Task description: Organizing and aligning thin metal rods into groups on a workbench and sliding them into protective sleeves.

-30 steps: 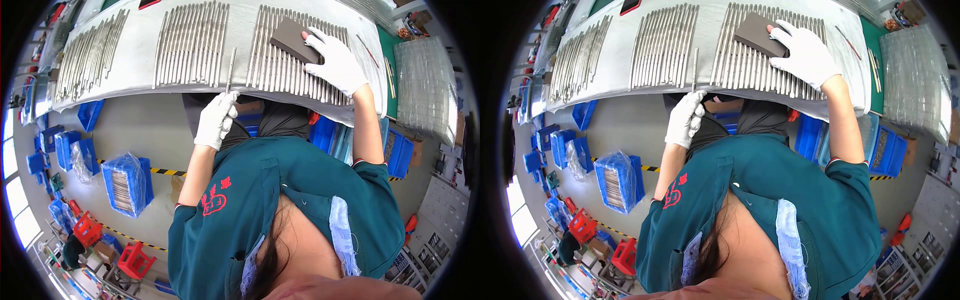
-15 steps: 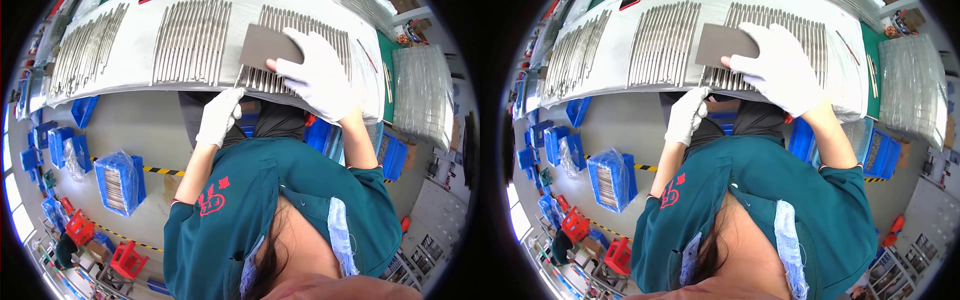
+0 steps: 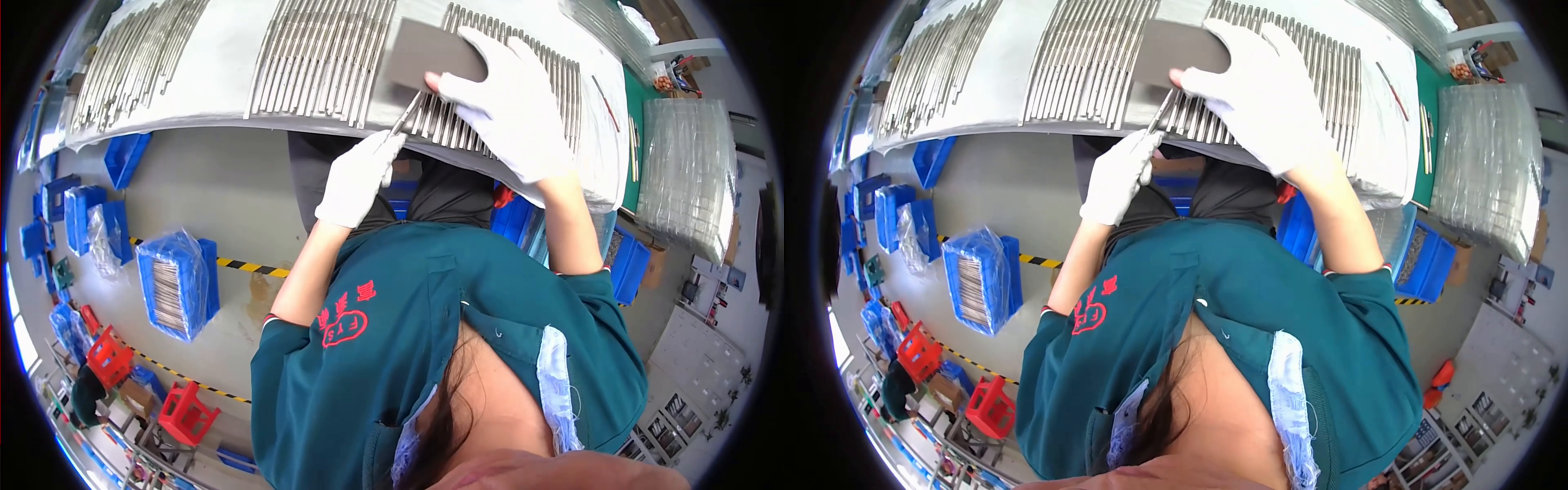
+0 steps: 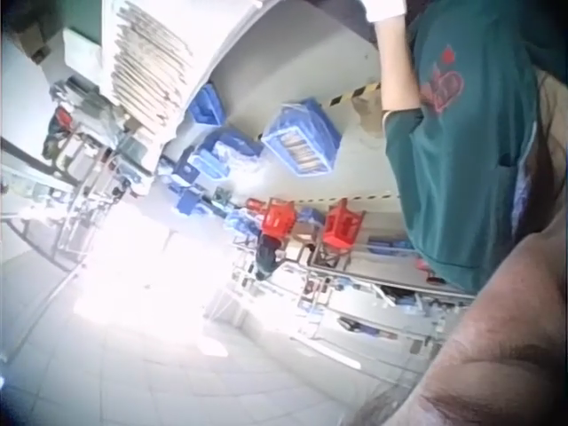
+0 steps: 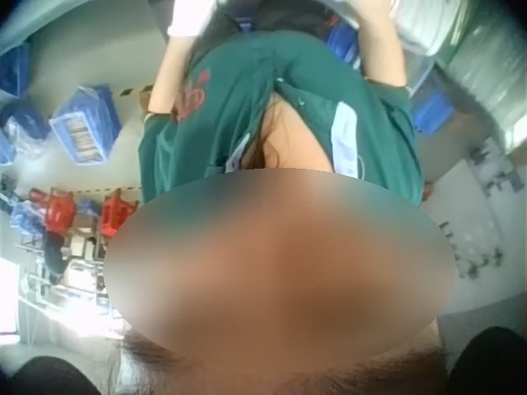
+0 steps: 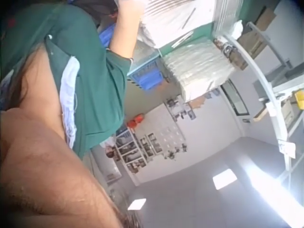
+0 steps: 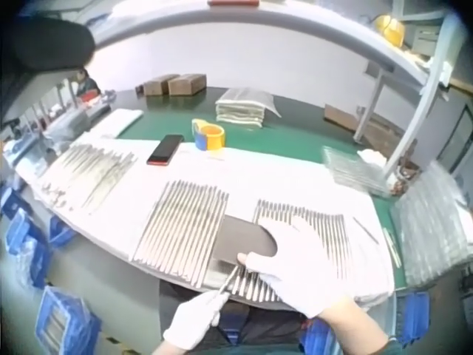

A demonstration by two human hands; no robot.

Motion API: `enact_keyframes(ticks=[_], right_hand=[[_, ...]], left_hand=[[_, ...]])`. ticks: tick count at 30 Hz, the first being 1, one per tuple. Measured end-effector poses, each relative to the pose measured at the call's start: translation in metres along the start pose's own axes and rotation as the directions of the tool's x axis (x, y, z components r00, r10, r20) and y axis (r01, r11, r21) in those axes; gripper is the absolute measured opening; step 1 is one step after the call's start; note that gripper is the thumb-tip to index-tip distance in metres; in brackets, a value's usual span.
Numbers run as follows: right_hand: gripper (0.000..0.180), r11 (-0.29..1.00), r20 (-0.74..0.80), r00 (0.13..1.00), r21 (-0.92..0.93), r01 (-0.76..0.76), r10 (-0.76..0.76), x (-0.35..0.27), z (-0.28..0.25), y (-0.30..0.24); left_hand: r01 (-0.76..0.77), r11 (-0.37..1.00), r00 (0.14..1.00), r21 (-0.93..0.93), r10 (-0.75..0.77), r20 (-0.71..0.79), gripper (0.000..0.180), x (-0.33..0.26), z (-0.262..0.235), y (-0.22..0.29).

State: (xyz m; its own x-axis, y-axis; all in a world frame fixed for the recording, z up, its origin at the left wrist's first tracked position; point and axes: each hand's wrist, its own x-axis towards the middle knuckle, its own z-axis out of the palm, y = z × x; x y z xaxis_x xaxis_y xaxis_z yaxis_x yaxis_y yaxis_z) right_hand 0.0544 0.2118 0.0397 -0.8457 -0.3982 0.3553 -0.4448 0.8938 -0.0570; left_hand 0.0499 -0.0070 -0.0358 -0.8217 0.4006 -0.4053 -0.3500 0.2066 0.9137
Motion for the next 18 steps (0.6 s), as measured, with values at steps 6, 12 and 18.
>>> enact_keyframes(ticks=[6, 12, 18], right_hand=[[0.044, 1.000, 0.083, 0.996, -0.010, -0.018, 0.019, -0.024, -0.014, 0.005], [0.047, 0.958, 0.053, 0.965, -0.145, -0.248, 0.258, -0.053, -0.036, 0.017], [0.056, 0.918, 0.204, 0.900, -0.183, -0.350, 0.384, -0.061, -0.029, 0.029]], left_hand=[[0.066, 0.994, 0.998, -0.085, -0.067, -0.012, 0.028, -0.002, -0.003, 0.001], [0.187, 0.925, 0.982, -0.332, -0.164, 0.096, 0.022, 0.001, -0.001, 0.005], [0.228, 0.864, 0.973, -0.448, -0.215, 0.081, 0.025, 0.007, -0.002, -0.005]])
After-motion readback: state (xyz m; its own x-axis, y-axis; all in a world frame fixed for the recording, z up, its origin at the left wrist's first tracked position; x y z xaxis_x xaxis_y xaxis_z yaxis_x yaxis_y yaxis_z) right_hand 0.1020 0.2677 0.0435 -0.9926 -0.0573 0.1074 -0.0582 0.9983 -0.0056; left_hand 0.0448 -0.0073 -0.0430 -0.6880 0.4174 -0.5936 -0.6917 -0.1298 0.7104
